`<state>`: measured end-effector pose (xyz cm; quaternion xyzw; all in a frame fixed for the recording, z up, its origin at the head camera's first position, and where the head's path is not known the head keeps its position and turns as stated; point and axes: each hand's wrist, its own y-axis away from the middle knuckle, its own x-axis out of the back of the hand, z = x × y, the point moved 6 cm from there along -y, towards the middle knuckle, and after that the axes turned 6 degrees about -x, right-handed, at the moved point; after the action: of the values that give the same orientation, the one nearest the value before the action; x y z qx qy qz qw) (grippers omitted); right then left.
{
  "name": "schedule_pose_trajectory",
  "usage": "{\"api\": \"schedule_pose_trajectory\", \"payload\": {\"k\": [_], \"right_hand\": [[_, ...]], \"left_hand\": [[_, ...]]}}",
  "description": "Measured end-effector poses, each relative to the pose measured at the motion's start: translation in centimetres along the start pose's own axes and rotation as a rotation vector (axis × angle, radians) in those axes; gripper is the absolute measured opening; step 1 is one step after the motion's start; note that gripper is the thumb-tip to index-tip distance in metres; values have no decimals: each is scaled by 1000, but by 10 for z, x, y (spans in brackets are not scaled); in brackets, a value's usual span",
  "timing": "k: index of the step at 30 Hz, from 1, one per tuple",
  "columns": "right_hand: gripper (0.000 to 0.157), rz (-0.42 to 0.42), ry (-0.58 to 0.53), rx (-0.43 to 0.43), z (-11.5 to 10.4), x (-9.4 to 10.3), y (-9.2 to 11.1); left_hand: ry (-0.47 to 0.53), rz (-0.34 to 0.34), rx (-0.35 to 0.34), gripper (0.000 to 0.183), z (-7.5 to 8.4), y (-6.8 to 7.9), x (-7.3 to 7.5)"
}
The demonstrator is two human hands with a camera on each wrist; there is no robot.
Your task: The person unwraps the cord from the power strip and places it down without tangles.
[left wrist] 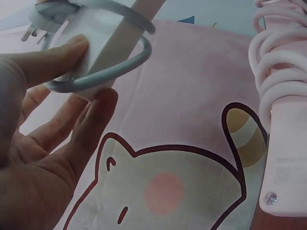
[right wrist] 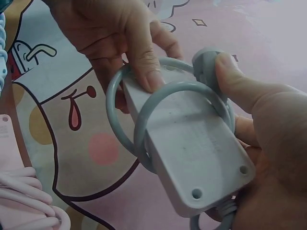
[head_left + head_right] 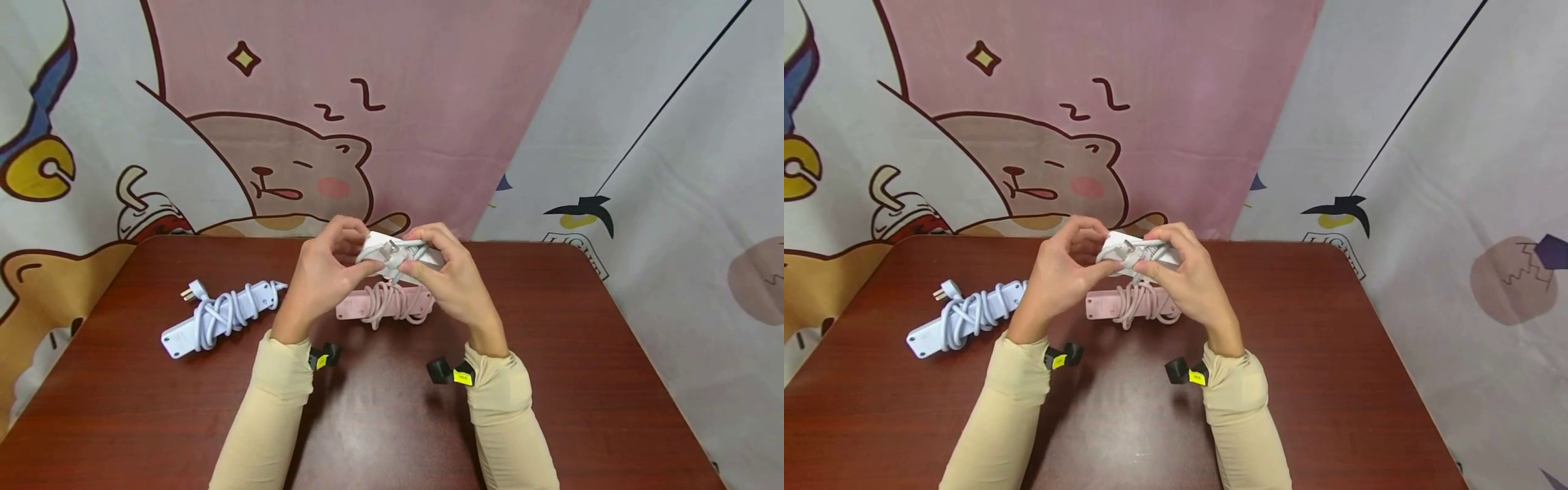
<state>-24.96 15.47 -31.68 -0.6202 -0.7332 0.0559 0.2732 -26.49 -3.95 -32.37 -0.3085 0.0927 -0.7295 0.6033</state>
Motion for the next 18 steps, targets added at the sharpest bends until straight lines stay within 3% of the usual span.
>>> {"api": "schedule_pose_trajectory", "payload": {"k": [9,18], "right_hand": [[35,44,25,20,2,-1,0],[38,42,58,47,3,-2,-1]], "left_hand": [[8,15,-36,18,1,-1,0],[-14,-30,4,17,-2,0,1]]}}
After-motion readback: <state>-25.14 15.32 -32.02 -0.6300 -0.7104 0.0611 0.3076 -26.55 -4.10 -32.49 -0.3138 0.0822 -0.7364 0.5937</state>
